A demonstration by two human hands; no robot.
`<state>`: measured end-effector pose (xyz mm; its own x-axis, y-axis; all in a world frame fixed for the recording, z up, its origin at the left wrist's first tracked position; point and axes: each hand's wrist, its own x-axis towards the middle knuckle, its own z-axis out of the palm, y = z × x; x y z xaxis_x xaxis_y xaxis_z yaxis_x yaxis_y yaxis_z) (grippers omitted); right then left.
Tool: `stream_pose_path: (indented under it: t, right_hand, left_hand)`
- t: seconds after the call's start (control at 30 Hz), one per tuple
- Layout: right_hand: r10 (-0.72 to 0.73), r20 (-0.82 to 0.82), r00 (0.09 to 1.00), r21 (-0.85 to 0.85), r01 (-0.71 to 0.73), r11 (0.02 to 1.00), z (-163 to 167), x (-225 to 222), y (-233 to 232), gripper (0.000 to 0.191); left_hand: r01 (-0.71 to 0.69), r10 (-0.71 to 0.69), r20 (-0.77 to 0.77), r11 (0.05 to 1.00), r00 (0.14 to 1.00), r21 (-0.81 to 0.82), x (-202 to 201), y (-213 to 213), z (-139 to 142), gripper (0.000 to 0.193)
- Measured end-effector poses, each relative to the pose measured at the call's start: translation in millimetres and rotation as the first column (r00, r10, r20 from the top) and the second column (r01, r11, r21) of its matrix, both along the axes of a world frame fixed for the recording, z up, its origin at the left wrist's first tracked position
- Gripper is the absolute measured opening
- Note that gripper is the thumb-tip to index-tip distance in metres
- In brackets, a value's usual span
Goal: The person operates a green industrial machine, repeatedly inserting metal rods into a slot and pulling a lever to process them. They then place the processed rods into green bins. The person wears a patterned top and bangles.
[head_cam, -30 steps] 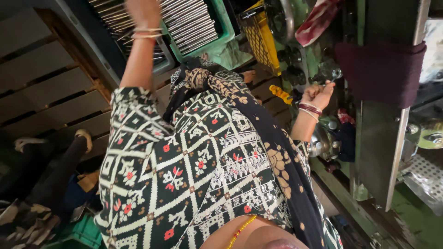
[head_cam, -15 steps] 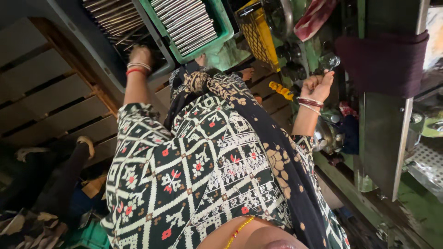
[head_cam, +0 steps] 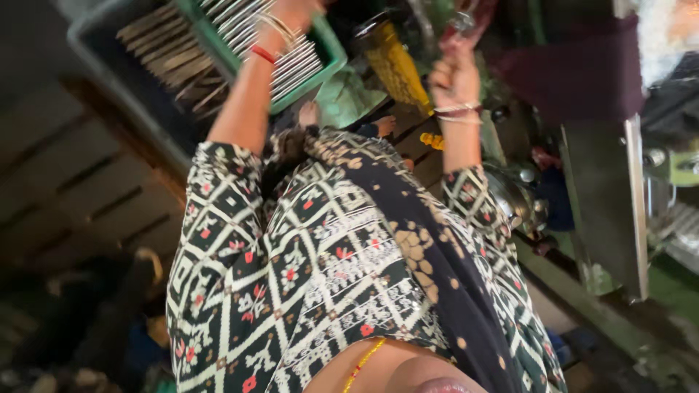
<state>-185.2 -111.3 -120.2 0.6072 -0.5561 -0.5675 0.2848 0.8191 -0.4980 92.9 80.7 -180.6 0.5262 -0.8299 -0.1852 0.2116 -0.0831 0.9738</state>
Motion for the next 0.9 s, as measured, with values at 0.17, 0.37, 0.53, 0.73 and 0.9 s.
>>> stream_pose_path:
  t: [0.17, 0.37, 0.53, 0.73, 0.9]
  right_hand:
    - [0.114, 0.072, 0.991, 0.021, -0.116, 0.993, 41.6, 31.6, 24.6, 0.027]
    - [0.213, 0.324, 0.922, 0.068, -0.247, 0.967, 68.3, 32.4, 40.4, 0.034]
    - [0.065, 0.042, 0.997, -0.216, -0.055, 0.975, 49.7, 35.7, 41.9, 0.02]
    - [-0.315, -0.269, 0.91, -0.832, -0.054, 0.553, 27.6, 50.7, 42.3, 0.013]
    - [0.28, -0.201, 0.939, -0.198, -0.319, 0.927, 30.1, 31.3, 35.2, 0.026]
  left_hand:
    - [0.326, -0.341, -0.147, 0.938, 0.928, -0.122, -111.9, -91.2, 36.9, 0.048]
    - [0.373, -0.421, -0.367, 0.907, 0.829, -0.196, -112.7, -92.7, 50.6, 0.045]
    - [0.308, -0.378, -0.501, 0.926, 0.779, -0.219, -103.9, -90.5, 42.9, 0.033]
    - [0.191, -0.236, -0.596, 0.972, 0.768, -0.138, -117.3, -91.5, 64.7, 0.027]
    - [0.152, 0.16, 0.956, 0.968, 0.245, -0.201, -94.9, -69.3, 77.1, 0.034]
